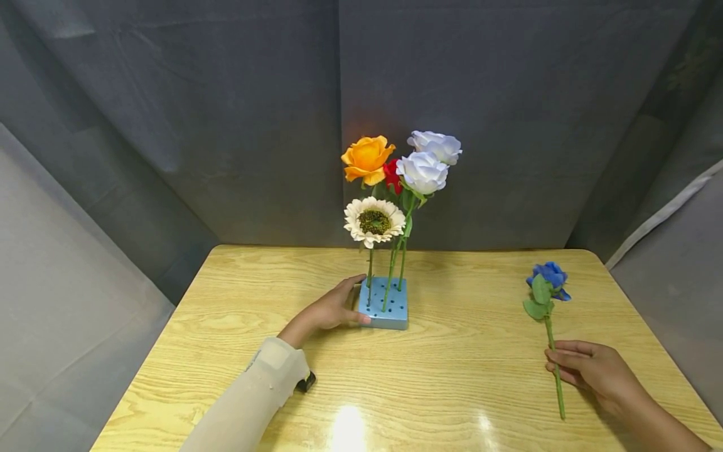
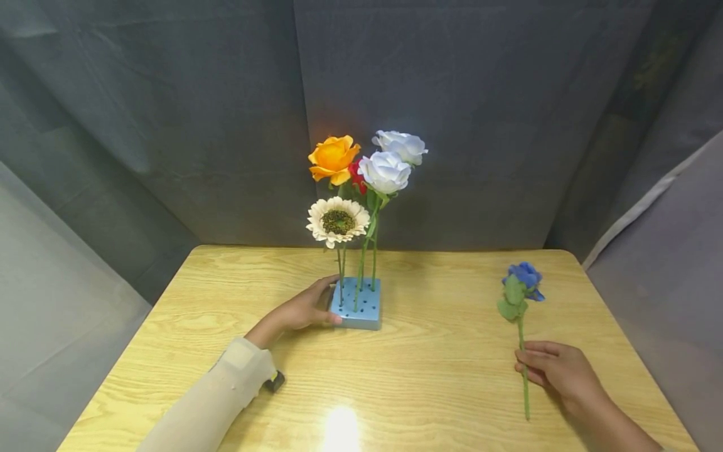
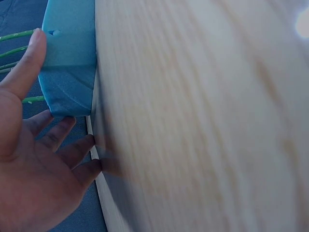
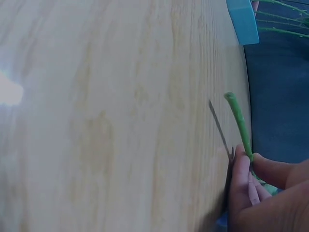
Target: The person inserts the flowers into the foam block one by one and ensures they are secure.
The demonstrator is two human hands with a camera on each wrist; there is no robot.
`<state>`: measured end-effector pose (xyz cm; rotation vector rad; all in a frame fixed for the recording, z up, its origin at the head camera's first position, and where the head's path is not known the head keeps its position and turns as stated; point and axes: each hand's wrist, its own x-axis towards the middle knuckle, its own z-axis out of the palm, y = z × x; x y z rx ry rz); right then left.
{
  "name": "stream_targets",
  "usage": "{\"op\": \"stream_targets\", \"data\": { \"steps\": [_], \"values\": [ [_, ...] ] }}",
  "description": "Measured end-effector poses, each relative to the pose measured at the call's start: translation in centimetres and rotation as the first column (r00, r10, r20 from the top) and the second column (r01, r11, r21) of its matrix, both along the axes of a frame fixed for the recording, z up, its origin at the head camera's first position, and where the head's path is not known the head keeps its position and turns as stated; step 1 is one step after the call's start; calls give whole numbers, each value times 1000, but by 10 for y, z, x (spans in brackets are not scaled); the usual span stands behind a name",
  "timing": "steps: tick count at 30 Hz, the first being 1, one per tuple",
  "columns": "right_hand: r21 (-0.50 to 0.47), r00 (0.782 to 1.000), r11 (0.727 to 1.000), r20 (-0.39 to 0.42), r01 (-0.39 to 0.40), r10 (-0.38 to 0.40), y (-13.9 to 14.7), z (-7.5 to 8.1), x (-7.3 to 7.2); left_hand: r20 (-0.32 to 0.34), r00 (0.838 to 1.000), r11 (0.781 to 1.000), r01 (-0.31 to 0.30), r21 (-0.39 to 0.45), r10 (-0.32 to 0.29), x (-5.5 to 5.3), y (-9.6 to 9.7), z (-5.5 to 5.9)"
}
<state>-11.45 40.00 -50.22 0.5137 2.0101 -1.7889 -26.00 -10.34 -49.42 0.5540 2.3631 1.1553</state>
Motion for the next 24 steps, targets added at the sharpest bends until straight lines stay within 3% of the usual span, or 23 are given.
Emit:
{"op": "stream_targets", "data": {
  "steps": [11,24],
  "values": [
    [7,1000,1000,-19,7,-7,1,-5,3,7,1000,1000,-5,5,5,1,0,0],
    [-49,998,998,-43,46,-48,-6,-2,0,4,1000,1000,-2,-4,2,1,0,2]
  ]
}}
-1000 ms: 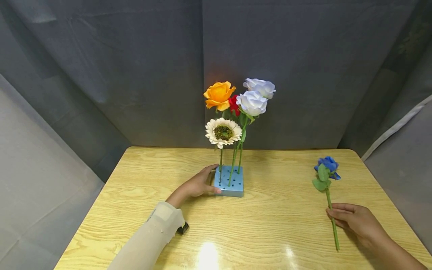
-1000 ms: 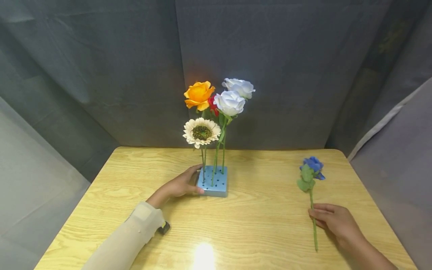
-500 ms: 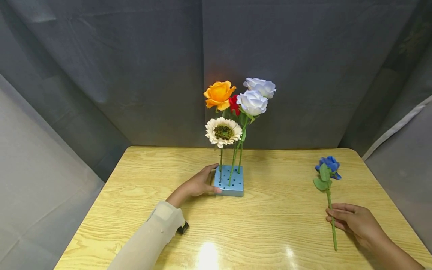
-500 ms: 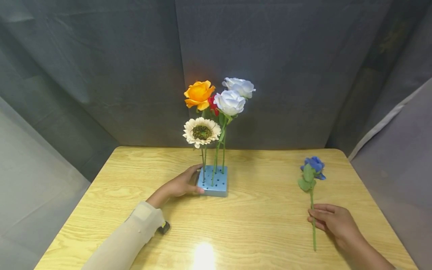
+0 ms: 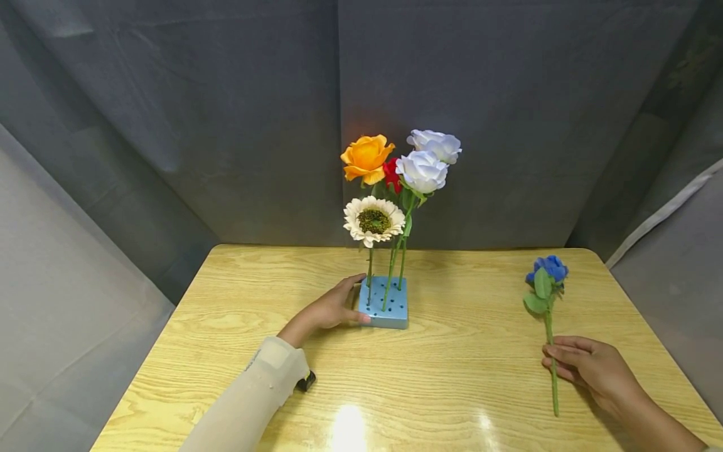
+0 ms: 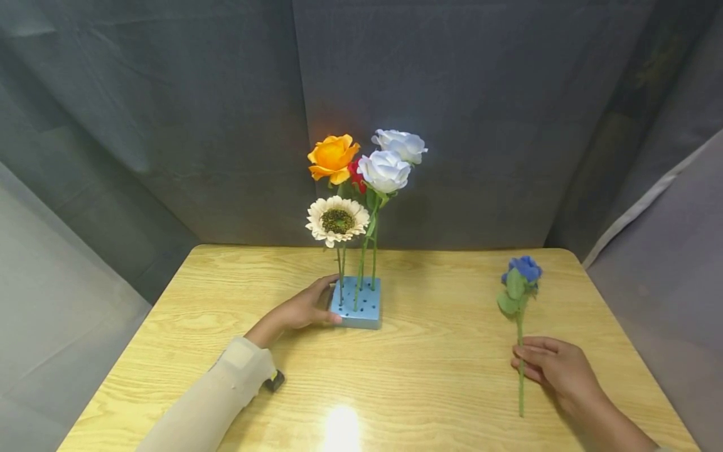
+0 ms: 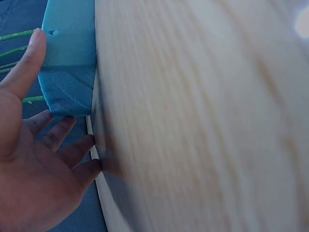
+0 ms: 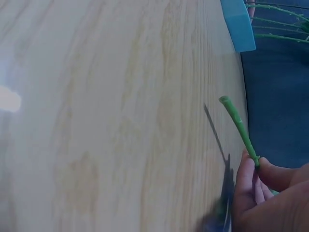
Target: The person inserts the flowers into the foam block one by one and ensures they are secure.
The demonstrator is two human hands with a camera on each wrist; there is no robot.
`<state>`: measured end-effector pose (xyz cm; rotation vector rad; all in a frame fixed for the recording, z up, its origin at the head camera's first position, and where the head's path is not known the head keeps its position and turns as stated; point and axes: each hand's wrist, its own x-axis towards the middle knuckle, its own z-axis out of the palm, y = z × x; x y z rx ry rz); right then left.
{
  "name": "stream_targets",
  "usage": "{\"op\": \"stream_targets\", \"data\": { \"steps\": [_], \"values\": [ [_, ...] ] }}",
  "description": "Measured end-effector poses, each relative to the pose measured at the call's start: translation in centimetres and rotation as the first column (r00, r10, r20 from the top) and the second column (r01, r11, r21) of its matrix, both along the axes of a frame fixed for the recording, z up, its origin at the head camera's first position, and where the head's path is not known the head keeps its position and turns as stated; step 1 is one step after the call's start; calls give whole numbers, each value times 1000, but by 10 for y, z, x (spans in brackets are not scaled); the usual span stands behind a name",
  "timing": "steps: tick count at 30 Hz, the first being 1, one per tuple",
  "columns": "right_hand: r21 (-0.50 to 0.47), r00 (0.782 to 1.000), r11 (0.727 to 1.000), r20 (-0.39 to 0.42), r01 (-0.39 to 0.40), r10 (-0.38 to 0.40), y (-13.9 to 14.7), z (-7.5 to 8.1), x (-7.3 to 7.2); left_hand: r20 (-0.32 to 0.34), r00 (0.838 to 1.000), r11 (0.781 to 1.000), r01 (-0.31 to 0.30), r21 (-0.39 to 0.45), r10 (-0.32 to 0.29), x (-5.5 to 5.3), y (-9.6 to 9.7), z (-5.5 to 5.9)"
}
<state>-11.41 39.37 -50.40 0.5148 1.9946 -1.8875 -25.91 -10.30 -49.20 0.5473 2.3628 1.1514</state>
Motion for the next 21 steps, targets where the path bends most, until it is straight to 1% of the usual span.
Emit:
{"op": "stream_targets", "data": {
  "steps": [6,10,15,21],
  "values": [
    [-51,1000,999,-23,3,-4,-5,4,-2,-3,1000,1000,-1,-8,1,0,0,1],
    [-41,999,999,-31,-6,5,-10,6,-3,-6,1000,1000,0,-12,0,0,1,1],
    [-28,998,999,-53,-35,34,-18,8,-4,-6,1000,1000,-1,-17,0,0,1,1],
    [-54,996,998,-89,-29,24,-28,9,-6,-9,1000,1000,0,-20,-1,0,1,2]
  ]
}}
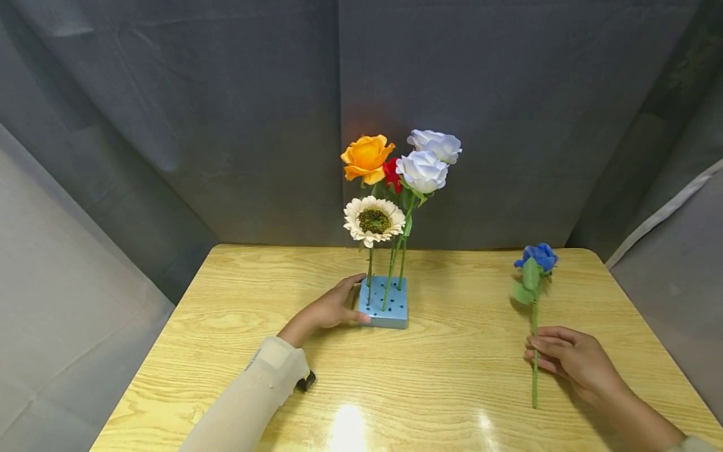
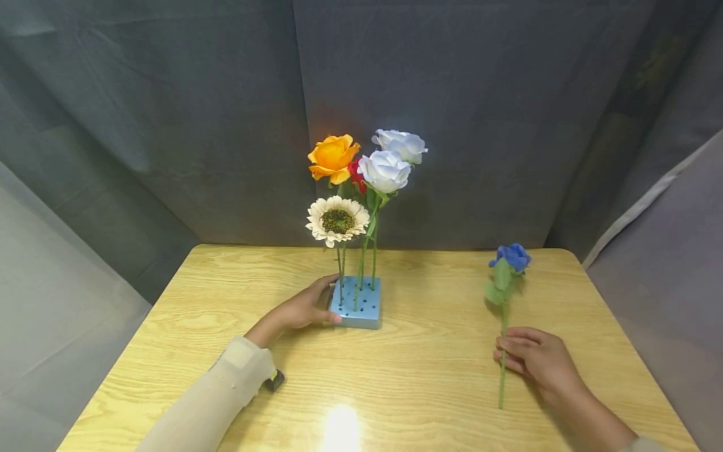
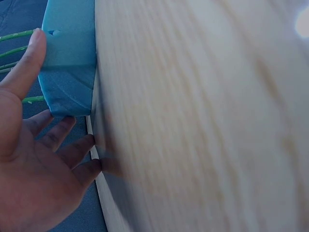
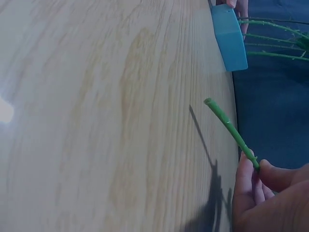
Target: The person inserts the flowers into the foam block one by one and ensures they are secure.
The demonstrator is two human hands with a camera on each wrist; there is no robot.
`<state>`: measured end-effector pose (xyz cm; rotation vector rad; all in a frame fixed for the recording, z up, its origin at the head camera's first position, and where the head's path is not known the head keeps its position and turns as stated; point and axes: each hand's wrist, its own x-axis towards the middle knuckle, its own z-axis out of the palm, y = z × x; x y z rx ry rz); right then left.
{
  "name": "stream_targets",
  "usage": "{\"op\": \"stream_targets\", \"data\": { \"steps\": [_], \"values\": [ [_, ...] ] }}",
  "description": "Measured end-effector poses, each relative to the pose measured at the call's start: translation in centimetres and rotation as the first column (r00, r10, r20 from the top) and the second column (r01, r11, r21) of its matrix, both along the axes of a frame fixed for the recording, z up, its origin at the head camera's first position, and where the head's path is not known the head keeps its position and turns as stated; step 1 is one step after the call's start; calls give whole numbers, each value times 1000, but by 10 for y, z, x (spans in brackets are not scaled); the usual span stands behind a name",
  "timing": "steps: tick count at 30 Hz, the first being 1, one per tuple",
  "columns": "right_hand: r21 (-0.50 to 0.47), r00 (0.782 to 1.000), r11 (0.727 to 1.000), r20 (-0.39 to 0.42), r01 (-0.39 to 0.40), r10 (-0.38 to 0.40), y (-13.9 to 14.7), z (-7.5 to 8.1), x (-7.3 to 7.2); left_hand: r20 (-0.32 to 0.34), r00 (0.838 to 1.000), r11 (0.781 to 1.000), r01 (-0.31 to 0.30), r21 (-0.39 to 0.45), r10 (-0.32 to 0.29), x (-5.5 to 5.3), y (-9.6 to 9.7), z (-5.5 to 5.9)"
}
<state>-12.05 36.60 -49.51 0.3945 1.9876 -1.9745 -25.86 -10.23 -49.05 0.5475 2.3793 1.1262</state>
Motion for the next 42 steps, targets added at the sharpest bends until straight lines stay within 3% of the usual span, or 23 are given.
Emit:
{"op": "stream_targets", "data": {
  "steps": [26,42],
  "values": [
    [-10,995,1000,-97,-24,23,-45,7,-13,-5,1000,1000,5,10,-5,0,0,2],
    [53,986,998,-158,-37,45,-73,18,-22,-1,1000,1000,1,14,-1,-1,-1,-1]
  ]
}}
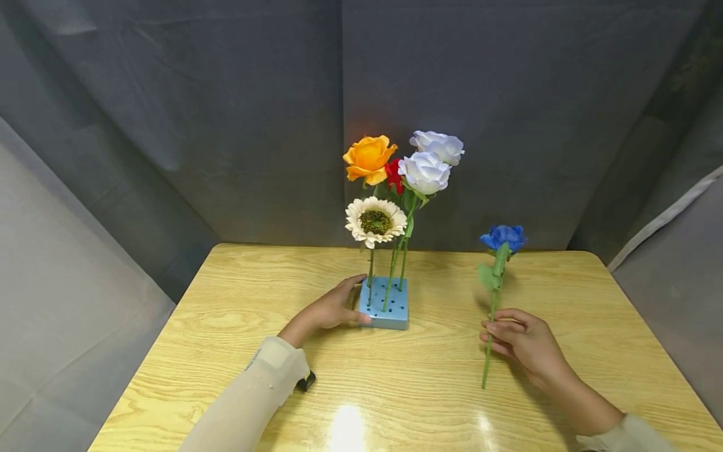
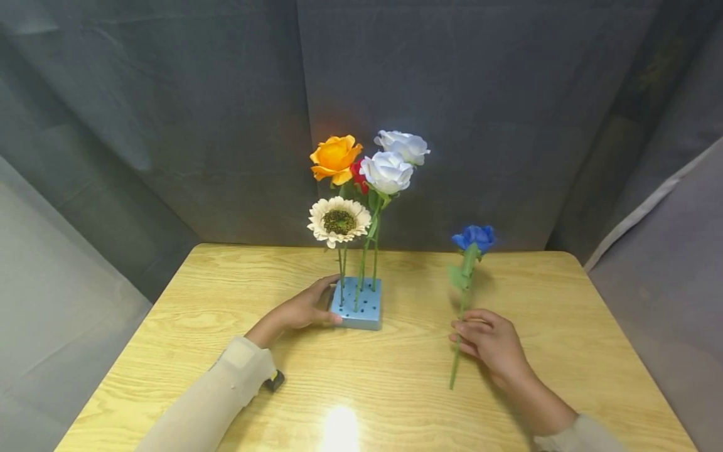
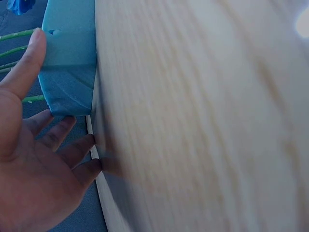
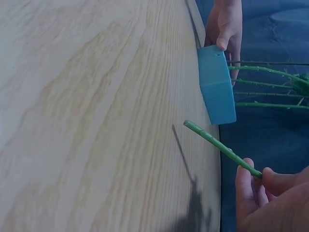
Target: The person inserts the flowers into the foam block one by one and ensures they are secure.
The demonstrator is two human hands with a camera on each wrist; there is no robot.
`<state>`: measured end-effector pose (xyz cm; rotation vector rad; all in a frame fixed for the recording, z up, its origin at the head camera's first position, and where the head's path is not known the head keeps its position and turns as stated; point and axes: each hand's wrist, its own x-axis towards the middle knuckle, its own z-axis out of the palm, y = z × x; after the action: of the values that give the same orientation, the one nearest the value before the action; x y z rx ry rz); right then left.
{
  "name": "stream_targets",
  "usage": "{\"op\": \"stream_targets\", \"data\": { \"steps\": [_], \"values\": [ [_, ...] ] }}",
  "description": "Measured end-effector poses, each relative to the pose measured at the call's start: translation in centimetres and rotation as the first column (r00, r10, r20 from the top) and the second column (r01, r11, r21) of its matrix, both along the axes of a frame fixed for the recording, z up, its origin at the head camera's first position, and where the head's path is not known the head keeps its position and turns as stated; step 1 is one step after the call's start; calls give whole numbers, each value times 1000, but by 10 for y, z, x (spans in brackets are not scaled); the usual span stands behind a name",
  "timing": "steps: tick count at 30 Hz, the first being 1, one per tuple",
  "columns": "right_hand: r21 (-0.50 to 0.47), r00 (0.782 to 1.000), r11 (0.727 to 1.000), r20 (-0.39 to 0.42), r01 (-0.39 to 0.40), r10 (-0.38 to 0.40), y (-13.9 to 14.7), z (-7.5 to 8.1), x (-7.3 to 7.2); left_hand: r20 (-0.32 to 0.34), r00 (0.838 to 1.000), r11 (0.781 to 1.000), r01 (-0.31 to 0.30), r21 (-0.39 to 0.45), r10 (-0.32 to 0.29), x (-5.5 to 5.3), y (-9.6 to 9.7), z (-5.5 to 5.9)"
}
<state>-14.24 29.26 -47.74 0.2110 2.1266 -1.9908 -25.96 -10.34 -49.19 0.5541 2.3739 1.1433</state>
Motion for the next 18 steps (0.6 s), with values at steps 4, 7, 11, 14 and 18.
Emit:
{"op": "stream_targets", "data": {
  "steps": [4,7,11,14,18],
  "values": [
    [-1,1000,1000,-13,-3,3,-6,2,-2,-8,1000,1000,-1,-2,1,0,0,-1],
    [-2,1000,1000,-30,-6,6,-10,3,-4,-11,1000,1000,-1,-2,1,0,0,-1],
    [7,998,1000,-54,-11,12,-15,6,-6,-7,1000,1000,0,-5,0,0,0,-1],
    [5,998,1000,-63,-5,5,-19,8,-8,-6,1000,1000,1,-6,-1,-1,0,-2],
    [-11,997,1000,-75,5,-6,-26,9,-12,-5,1000,1000,3,-10,-3,-1,0,-2]
  ]
}}
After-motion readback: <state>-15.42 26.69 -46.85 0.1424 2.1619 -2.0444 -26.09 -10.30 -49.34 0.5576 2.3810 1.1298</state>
